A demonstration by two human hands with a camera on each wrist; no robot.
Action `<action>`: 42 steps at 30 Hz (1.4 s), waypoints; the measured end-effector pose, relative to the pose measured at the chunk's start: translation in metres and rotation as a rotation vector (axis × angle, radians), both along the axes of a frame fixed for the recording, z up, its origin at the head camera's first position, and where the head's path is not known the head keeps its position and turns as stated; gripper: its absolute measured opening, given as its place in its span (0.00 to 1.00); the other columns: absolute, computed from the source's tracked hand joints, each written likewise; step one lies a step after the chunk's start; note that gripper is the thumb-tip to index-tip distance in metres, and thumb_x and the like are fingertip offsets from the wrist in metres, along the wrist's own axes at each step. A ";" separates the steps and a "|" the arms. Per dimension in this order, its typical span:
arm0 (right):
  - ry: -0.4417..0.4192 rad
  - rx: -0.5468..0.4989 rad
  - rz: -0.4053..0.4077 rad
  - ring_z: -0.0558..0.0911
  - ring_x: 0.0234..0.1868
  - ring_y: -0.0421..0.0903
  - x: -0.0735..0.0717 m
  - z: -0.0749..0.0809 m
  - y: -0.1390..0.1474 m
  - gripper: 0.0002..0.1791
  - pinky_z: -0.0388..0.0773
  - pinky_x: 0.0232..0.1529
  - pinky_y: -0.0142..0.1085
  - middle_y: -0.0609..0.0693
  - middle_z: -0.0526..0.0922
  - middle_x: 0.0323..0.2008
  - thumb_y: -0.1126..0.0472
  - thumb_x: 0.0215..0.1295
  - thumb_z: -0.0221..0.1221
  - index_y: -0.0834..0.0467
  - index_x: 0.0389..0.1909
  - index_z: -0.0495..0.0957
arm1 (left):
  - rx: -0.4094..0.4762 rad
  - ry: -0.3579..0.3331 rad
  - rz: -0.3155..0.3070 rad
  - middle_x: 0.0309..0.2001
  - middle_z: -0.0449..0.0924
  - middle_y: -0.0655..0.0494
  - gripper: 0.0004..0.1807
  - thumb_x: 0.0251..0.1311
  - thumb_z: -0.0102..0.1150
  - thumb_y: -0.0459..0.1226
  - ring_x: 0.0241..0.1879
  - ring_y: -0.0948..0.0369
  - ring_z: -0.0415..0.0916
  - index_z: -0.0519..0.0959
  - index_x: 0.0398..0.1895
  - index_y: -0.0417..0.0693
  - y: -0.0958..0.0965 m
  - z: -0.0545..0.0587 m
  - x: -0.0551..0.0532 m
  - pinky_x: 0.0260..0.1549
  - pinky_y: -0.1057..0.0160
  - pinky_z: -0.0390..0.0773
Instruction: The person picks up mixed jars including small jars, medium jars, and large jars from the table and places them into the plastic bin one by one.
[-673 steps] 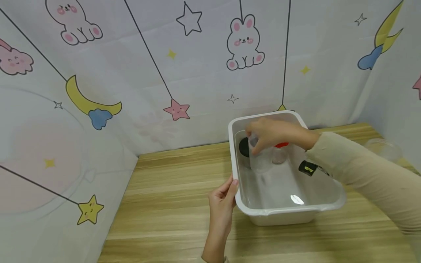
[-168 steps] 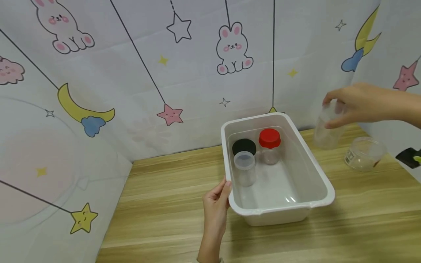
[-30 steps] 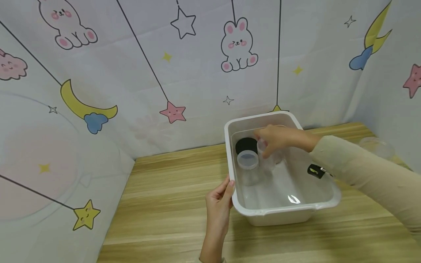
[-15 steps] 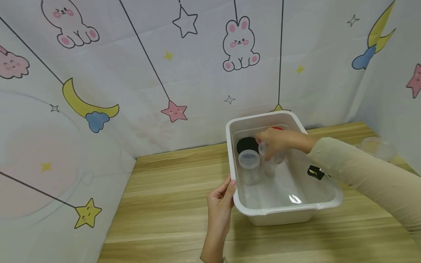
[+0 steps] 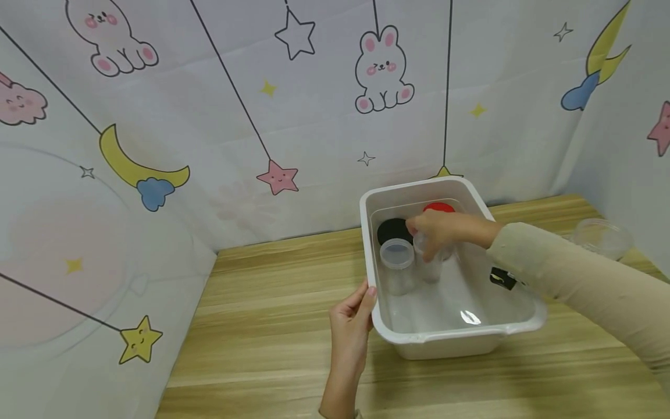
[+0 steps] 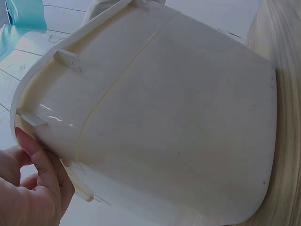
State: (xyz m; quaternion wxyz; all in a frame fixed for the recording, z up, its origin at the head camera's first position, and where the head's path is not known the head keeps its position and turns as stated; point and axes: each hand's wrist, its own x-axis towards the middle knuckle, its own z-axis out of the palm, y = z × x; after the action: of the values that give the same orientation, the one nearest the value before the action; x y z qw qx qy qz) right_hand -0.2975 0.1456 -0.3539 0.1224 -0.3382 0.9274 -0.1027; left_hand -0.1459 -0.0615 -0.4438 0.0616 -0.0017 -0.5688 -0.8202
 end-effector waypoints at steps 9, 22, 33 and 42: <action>-0.046 0.040 -0.036 0.76 0.37 0.49 0.000 -0.005 -0.003 0.22 0.80 0.39 0.40 0.49 0.79 0.33 0.63 0.46 0.77 0.58 0.40 0.75 | -0.002 -0.010 0.004 0.58 0.76 0.35 0.19 0.69 0.58 0.30 0.46 0.58 0.81 0.74 0.59 0.27 0.000 0.000 0.000 0.41 0.63 0.84; -0.048 0.055 -0.032 0.76 0.38 0.49 0.001 -0.009 -0.004 0.23 0.80 0.38 0.40 0.50 0.81 0.36 0.63 0.45 0.77 0.58 0.39 0.75 | 0.006 -0.028 0.012 0.58 0.77 0.35 0.19 0.68 0.59 0.30 0.45 0.60 0.81 0.75 0.59 0.28 0.001 0.000 0.000 0.40 0.65 0.84; -0.067 0.068 -0.053 0.76 0.42 0.50 0.002 -0.009 -0.003 0.25 0.81 0.44 0.43 0.51 0.81 0.40 0.62 0.46 0.78 0.59 0.44 0.76 | 0.006 0.002 -0.016 0.57 0.76 0.32 0.19 0.70 0.57 0.30 0.48 0.58 0.81 0.74 0.60 0.28 0.000 0.000 0.000 0.44 0.63 0.83; -0.072 0.077 -0.059 0.76 0.40 0.50 0.001 -0.007 -0.003 0.23 0.82 0.41 0.41 0.51 0.80 0.38 0.63 0.47 0.77 0.59 0.43 0.77 | 0.007 -0.001 -0.010 0.57 0.76 0.33 0.19 0.70 0.57 0.30 0.47 0.58 0.81 0.73 0.60 0.27 0.001 -0.001 -0.001 0.43 0.63 0.83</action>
State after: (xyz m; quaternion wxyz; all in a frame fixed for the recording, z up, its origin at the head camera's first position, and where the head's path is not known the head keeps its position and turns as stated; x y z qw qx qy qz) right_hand -0.2966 0.1427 -0.3604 0.1653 -0.3018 0.9353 -0.0824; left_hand -0.1465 -0.0608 -0.4446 0.0571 -0.0038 -0.5659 -0.8225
